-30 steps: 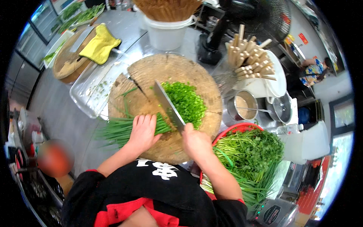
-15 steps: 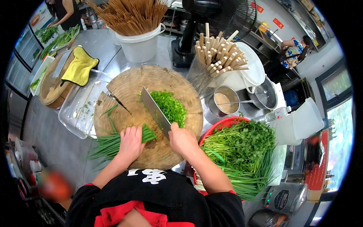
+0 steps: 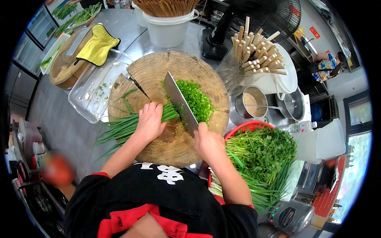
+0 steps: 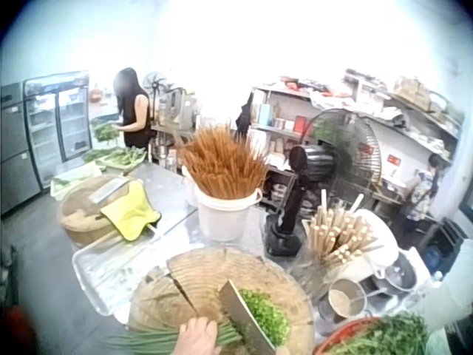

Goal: The person trims the roots of green onions, chops them into small pieces on a wooden cutting board using a knife, and then puts a portion into a plastic container.

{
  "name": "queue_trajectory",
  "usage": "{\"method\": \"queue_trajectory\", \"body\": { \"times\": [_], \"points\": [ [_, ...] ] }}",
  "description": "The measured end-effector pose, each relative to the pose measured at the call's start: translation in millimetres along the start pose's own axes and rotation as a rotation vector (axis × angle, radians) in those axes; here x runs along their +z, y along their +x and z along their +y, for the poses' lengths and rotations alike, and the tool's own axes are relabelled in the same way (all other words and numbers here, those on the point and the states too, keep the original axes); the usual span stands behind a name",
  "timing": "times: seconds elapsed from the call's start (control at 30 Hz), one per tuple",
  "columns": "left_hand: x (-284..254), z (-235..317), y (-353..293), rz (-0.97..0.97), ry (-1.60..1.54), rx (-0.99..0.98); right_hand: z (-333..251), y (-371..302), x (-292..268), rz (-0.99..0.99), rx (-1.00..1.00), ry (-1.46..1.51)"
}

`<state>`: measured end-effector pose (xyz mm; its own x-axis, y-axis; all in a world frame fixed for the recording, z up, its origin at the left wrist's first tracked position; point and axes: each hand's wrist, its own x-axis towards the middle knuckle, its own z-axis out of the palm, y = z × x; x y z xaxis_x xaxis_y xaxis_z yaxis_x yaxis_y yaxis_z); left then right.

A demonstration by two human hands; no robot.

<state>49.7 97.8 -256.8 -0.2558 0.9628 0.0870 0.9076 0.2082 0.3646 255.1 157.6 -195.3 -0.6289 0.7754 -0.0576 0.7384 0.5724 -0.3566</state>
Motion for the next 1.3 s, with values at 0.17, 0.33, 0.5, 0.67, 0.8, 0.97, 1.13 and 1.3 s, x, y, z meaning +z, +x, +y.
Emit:
{"method": "queue_trajectory", "body": {
  "times": [0.17,0.33,0.5,0.67,0.8,0.97,1.13,1.3],
  "points": [
    [2,-2,0,-0.005,-0.013,-0.031,-15,-19,-15,0.008,-0.026,-0.051],
    [4,1,0,0.041,0.071,-0.011,-11,-18,7,-0.022,-0.057,-0.181],
    [5,5,-9,0.205,-0.005,0.035,-13,-16,19,-0.015,-0.099,-0.21],
    [14,-1,-10,0.334,-0.001,0.078,-17,-14,17,-0.057,-0.078,-0.211],
    [22,-3,-8,0.382,0.033,0.096,-22,-20,-5,-0.18,-0.011,-0.253],
    [27,2,-10,0.391,0.07,0.095,-26,-32,-21,-0.287,-0.027,-0.242],
    [30,3,-7,0.408,0.066,0.124,-28,-2,14,-0.232,-0.049,-0.191],
    [26,0,-6,0.41,0.048,0.089,-22,17,2,-0.331,-0.019,-0.223]
  ]
}}
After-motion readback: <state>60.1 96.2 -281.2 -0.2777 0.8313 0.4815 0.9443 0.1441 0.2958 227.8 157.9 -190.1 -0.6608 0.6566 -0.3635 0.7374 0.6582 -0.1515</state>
